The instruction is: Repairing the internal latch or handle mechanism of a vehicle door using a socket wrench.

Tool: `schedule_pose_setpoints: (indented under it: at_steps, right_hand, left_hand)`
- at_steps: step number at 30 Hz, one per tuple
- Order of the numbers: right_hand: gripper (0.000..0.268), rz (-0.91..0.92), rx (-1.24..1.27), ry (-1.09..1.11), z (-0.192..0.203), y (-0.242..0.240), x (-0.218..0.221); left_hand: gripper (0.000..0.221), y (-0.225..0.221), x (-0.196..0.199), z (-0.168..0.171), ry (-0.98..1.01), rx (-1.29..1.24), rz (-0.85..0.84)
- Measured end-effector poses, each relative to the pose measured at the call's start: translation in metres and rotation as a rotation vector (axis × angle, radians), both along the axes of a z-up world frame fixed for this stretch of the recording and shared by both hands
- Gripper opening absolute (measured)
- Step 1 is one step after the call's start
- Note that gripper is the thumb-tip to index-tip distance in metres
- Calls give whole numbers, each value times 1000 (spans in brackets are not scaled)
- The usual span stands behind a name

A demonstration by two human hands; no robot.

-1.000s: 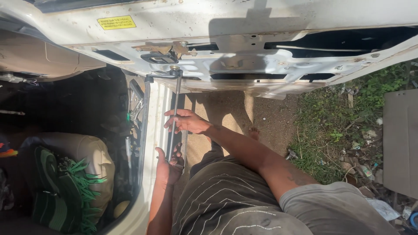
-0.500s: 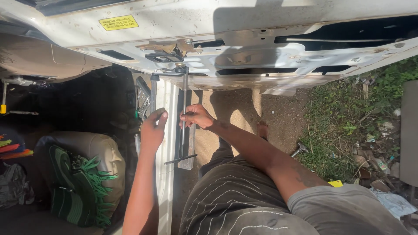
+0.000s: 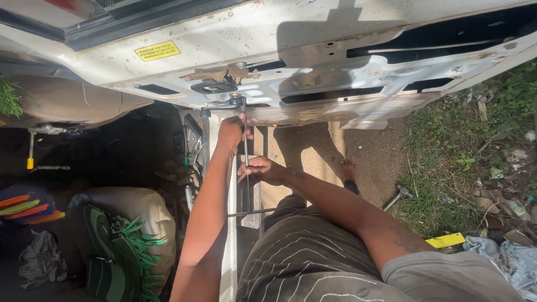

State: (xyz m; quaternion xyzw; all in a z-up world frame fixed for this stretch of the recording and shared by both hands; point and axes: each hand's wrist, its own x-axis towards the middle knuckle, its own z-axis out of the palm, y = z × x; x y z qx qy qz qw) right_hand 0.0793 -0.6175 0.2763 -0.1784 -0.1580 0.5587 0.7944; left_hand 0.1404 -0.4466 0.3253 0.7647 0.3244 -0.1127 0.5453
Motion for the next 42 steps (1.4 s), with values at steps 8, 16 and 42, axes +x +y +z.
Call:
schedule_pose_setpoints:
  at_steps: [8, 16, 42]
  right_hand:
    - [29, -274, -191, -312, -54, 48, -32]
    - [32, -65, -93, 144, 14, -5, -16]
    - [24, -132, -30, -127, -23, 30, -14]
  left_hand:
    - [35, -47, 7, 71, 110, 240, 23]
    - [45, -16, 1, 7, 17, -399, 415]
    - [33, -7, -1, 13, -28, -156, 295]
